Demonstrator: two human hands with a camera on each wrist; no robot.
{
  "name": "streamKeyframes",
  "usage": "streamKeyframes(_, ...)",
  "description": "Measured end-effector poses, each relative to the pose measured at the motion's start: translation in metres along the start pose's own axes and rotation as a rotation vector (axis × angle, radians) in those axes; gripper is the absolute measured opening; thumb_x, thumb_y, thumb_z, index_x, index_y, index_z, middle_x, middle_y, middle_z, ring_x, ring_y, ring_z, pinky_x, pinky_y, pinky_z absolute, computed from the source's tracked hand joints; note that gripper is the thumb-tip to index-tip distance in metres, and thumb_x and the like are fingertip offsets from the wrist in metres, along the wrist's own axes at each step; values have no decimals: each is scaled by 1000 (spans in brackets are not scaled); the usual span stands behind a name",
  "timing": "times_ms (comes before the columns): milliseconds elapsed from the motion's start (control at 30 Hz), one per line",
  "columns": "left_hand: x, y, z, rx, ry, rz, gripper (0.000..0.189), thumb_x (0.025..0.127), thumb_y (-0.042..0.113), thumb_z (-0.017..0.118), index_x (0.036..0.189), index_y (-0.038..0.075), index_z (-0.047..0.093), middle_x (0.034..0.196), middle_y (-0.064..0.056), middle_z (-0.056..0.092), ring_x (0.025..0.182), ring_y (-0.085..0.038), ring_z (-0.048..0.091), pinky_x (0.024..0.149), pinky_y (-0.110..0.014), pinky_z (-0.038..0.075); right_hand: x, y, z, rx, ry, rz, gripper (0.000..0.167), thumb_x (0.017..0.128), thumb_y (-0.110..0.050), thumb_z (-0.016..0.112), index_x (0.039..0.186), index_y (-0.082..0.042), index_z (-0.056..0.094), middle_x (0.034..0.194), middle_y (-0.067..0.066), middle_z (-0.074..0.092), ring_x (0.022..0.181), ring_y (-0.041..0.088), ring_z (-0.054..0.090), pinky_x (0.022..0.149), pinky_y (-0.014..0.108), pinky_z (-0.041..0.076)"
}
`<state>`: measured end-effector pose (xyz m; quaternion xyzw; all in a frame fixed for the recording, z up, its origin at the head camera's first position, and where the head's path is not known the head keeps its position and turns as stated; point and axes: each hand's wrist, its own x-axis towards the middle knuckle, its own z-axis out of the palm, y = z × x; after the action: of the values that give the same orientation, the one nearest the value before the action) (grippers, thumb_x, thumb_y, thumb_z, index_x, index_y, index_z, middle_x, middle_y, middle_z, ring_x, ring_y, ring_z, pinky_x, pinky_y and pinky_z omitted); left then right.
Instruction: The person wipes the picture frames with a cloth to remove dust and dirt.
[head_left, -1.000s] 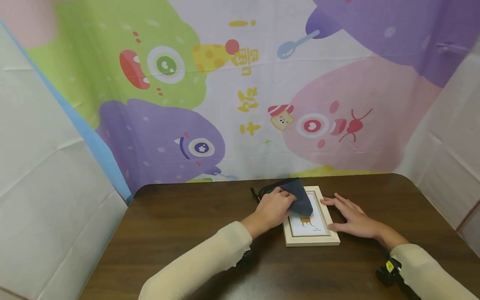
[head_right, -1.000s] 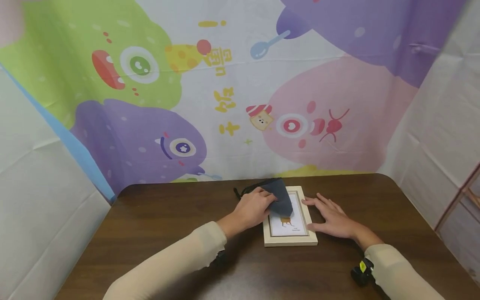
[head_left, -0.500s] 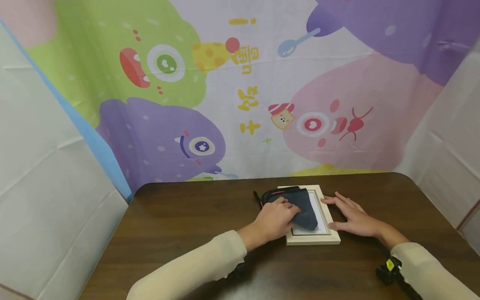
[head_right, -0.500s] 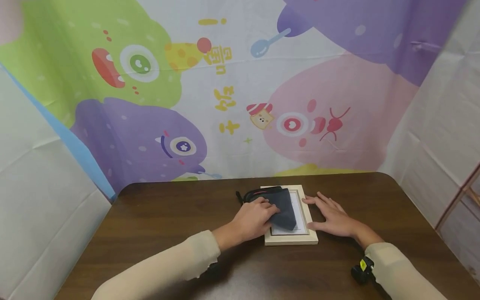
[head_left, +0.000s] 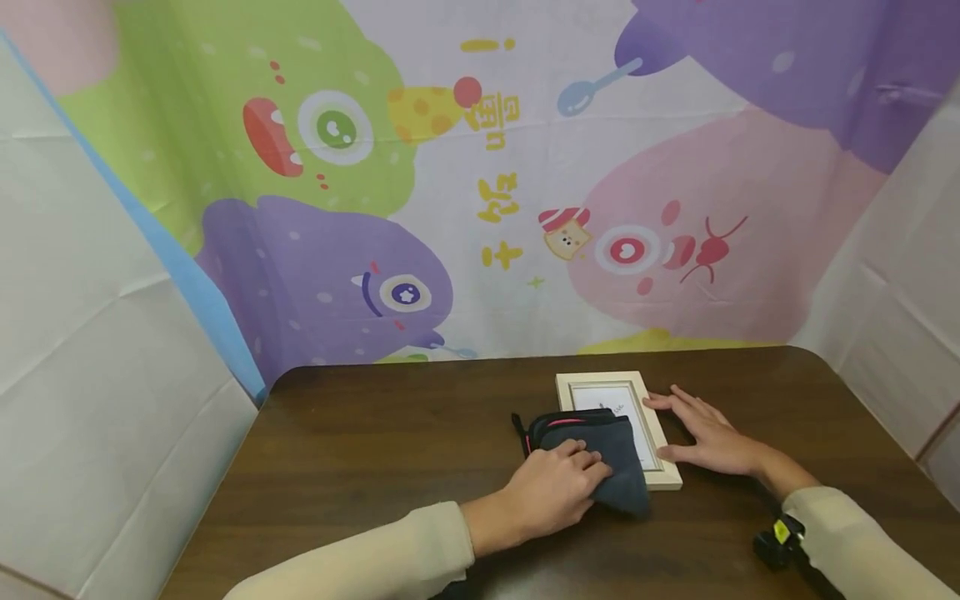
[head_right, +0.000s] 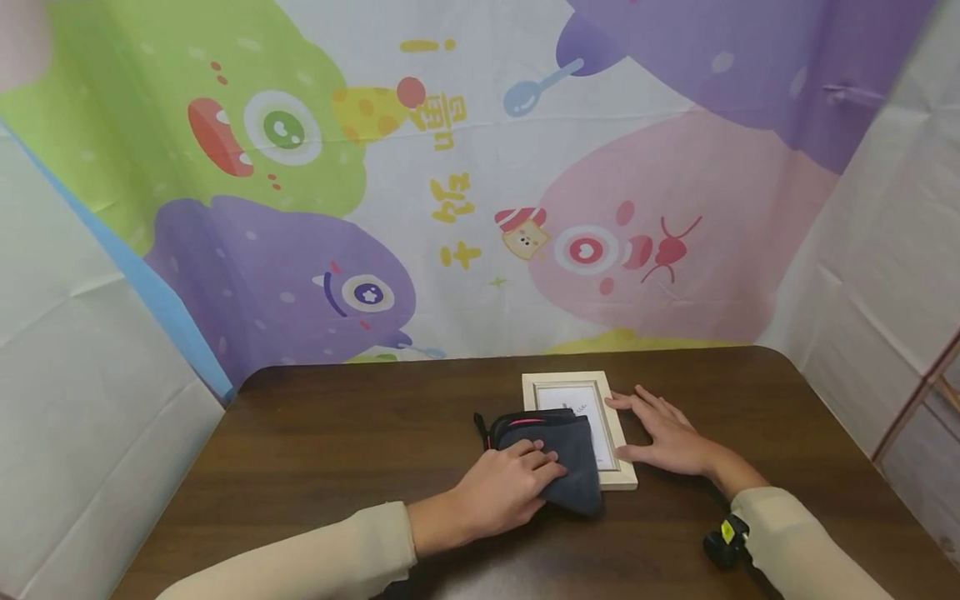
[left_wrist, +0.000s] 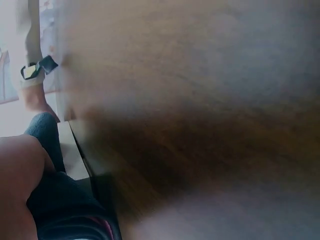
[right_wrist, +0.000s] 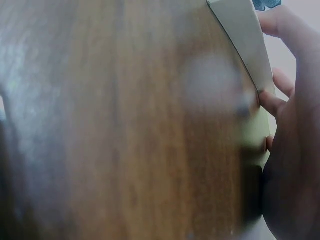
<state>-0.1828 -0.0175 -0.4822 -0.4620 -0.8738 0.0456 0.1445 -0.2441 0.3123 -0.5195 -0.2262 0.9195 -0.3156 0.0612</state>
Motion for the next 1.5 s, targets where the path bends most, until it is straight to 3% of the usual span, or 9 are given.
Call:
streamKeyframes(233, -1, 0, -6, 8, 54, -30, 33, 103, 33, 83, 135, 27, 80, 133, 9, 84, 124, -9, 78, 93, -23, 67, 0, 0, 1, -3, -1, -4, 80, 97, -39, 86, 164, -15, 50, 178, 26, 42, 166, 66, 17, 122, 90, 13)
streamKeyframes(500, -4, 4, -28, -20, 235, 21, 32, 104, 27, 82, 136, 23, 80, 136, 3, 83, 120, -12, 82, 83, -23, 68, 0, 0, 1, 6, -1, -4, 80, 97, -37, 86, 165, -15, 50, 179, 25, 42, 167, 66, 16, 123, 90, 11)
streamKeyframes(667, -10, 14, -40, -47, 267, 58, 32, 102, 24, 83, 134, 21, 81, 132, 1, 85, 117, -11, 83, 81, -22, 68, -1, 1, 1, 14, -4, -4, 80, 97, -36, 86, 165, -15, 50, 179, 26, 41, 167, 66, 15, 122, 90, 11)
streamKeyframes(833, -18, 29, -45, -87, 264, 117, 27, 107, 22, 78, 134, 20, 81, 131, -1, 85, 117, -12, 83, 83, -21, 67, -1, 1, 2, 18, -4, -3, 79, 98, -36, 85, 164, -15, 50, 179, 26, 41, 167, 67, 15, 123, 90, 10)
streamKeyframes(1033, -26, 43, -53, -87, 171, 222, 28, 115, 23, 65, 140, 19, 78, 138, -3, 82, 122, -13, 81, 89, -19, 66, -1, 1, 2, 29, -9, 4, 80, 97, -36, 86, 165, -15, 49, 179, 27, 40, 167, 66, 14, 123, 89, 10)
streamKeyframes(1233, -35, 55, -56, -119, 80, 308, 39, 118, 41, 58, 144, 17, 75, 141, -5, 80, 123, -12, 80, 88, -14, 63, -2, 2, 2, 27, -2, -16, 78, 98, -36, 86, 164, -16, 50, 179, 27, 40, 166, 67, 14, 121, 90, 11)
streamKeyframes(1500, -36, 62, -41, -165, 2, 379, 39, 119, 43, 54, 143, 20, 75, 142, -2, 79, 122, -8, 77, 93, -10, 59, -1, 3, 2, 22, 1, -3, 77, 99, -38, 85, 164, -17, 50, 180, 27, 39, 167, 66, 13, 123, 90, 9)
